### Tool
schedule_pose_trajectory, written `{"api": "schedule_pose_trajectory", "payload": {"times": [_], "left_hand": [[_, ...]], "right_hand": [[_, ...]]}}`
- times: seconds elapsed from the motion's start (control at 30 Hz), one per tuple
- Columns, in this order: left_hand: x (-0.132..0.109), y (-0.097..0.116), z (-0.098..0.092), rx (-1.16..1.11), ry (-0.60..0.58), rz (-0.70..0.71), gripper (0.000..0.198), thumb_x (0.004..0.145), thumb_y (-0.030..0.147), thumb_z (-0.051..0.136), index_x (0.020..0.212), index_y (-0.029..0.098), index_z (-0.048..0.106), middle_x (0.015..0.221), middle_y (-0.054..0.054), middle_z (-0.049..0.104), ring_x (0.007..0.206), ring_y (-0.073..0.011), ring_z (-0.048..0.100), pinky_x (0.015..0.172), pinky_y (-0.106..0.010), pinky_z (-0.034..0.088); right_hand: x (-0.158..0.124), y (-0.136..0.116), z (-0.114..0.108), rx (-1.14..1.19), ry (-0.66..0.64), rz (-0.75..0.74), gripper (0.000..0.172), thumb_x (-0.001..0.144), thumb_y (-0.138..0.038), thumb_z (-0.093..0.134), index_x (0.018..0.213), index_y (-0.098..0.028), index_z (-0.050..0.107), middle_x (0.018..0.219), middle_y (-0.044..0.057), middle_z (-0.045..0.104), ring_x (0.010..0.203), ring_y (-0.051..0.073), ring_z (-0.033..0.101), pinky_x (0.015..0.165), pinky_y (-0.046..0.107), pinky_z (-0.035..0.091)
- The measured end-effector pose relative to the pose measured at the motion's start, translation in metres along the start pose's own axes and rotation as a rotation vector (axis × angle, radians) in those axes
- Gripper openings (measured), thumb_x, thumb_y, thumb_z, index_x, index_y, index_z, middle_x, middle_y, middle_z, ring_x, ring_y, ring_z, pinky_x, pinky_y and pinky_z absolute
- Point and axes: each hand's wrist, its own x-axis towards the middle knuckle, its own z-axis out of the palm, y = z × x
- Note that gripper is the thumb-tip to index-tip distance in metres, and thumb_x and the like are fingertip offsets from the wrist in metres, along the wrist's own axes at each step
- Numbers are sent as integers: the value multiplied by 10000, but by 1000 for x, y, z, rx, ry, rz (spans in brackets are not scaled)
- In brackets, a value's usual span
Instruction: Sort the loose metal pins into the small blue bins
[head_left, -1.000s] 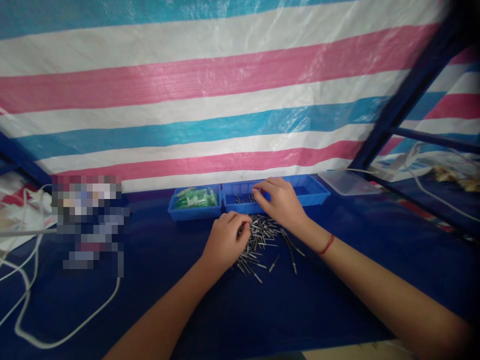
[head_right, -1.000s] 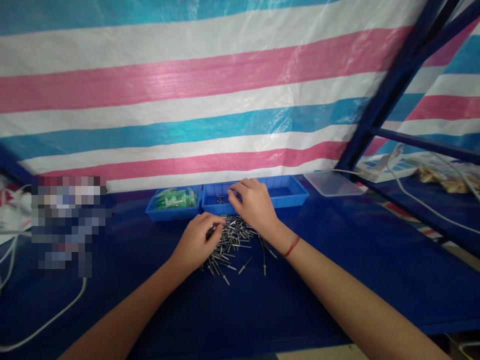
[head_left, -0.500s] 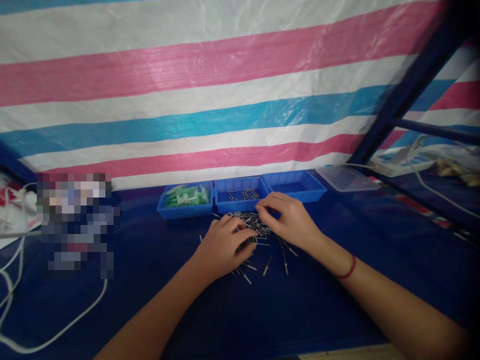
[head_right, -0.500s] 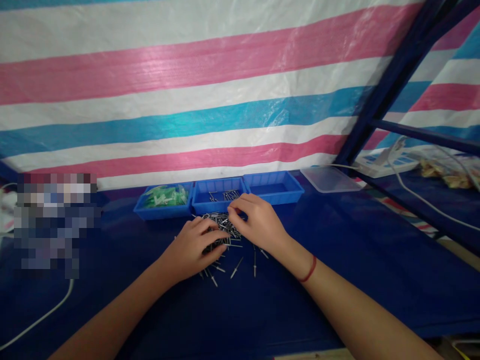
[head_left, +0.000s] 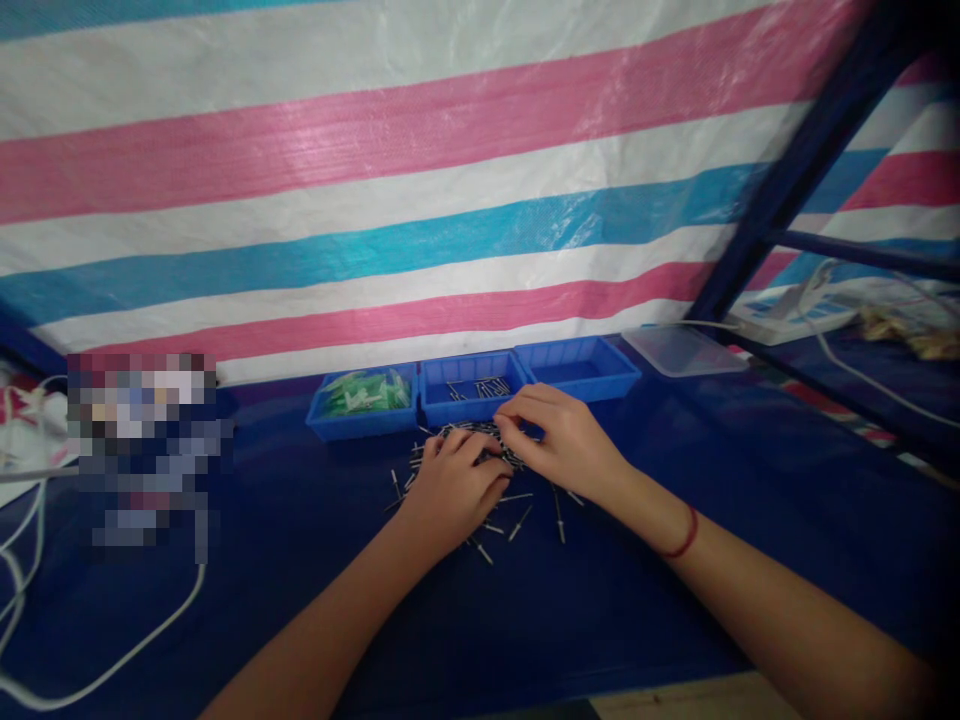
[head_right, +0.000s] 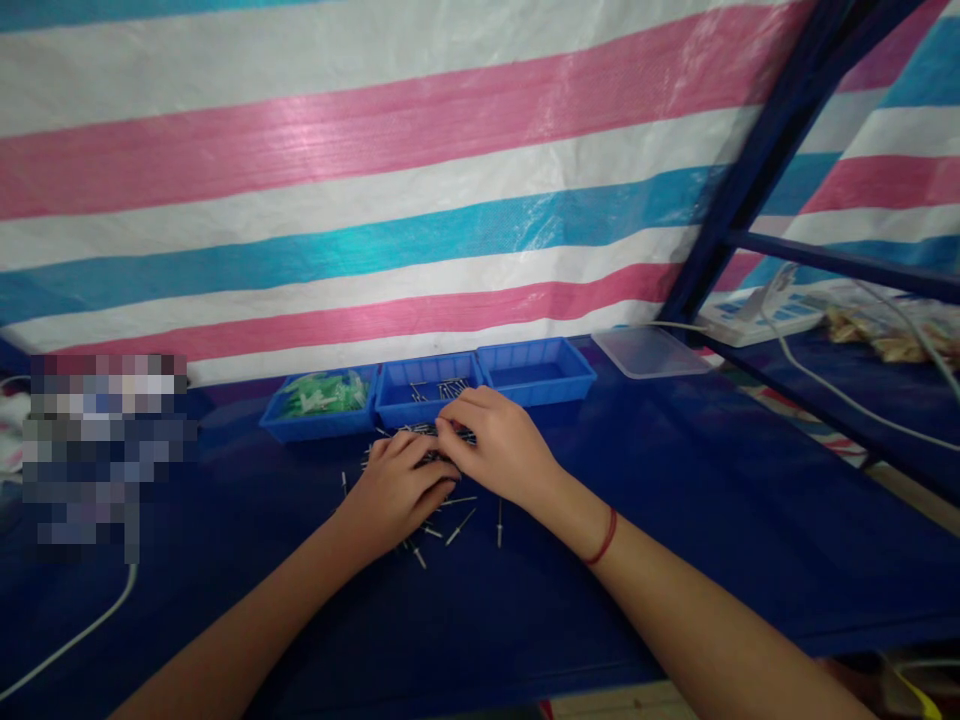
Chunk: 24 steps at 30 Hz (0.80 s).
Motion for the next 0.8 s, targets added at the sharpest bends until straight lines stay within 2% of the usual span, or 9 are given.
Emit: {"api": "schedule_pose_trajectory", "payload": {"times": [0.1, 0.17, 0.4, 0.57, 0.8], "left_hand": [[0, 1, 1, -24, -11, -51, 197, 897, 318, 502, 1045, 315, 632, 1171, -9, 557, 1057, -244, 430, 811, -404, 329], [0, 2, 2, -23, -10, -83, 184, 887, 324, 513, 1019, 320, 641, 1176, -11, 548, 1059, -252, 423, 801, -407, 331], [0, 7, 5, -22, -3, -118, 101, 844, 304, 566, 882, 253, 644, 1093, -33, 552, 1076, -256, 407, 817, -403, 341], [0, 7, 8, 31, 25, -83, 200, 913, 311, 459, 987, 219, 621, 1147, -67, 537, 1070, -260, 411, 813, -421, 351], [0, 3, 10, -15, 34, -90, 227, 849, 421, 560, 1025, 308, 647, 1169, -56, 532, 1078, -282, 399, 815, -433, 339]], "right_hand": [[-1, 0, 2, -1, -7, -11, 194, 859, -180, 491, 708, -175, 613, 707, 36, 615, 706, 159, 545, 706, 309, 425], [-1, 0, 4, 3, -16, -25, 180, 854, -174, 498, 719, -175, 618, 717, 33, 619, 712, 159, 544, 714, 310, 424], [-1, -2, 5, 21, -37, -25, 125, 818, -147, 529, 746, -172, 627, 745, 33, 630, 742, 162, 547, 713, 302, 424], [-1, -3, 3, 32, -58, -33, 139, 833, -157, 511, 767, -178, 632, 758, 39, 633, 747, 168, 548, 714, 310, 430], [-1, -3, 5, 45, -65, -36, 176, 853, -183, 492, 759, -182, 641, 739, 38, 626, 739, 163, 542, 700, 306, 424]]}}
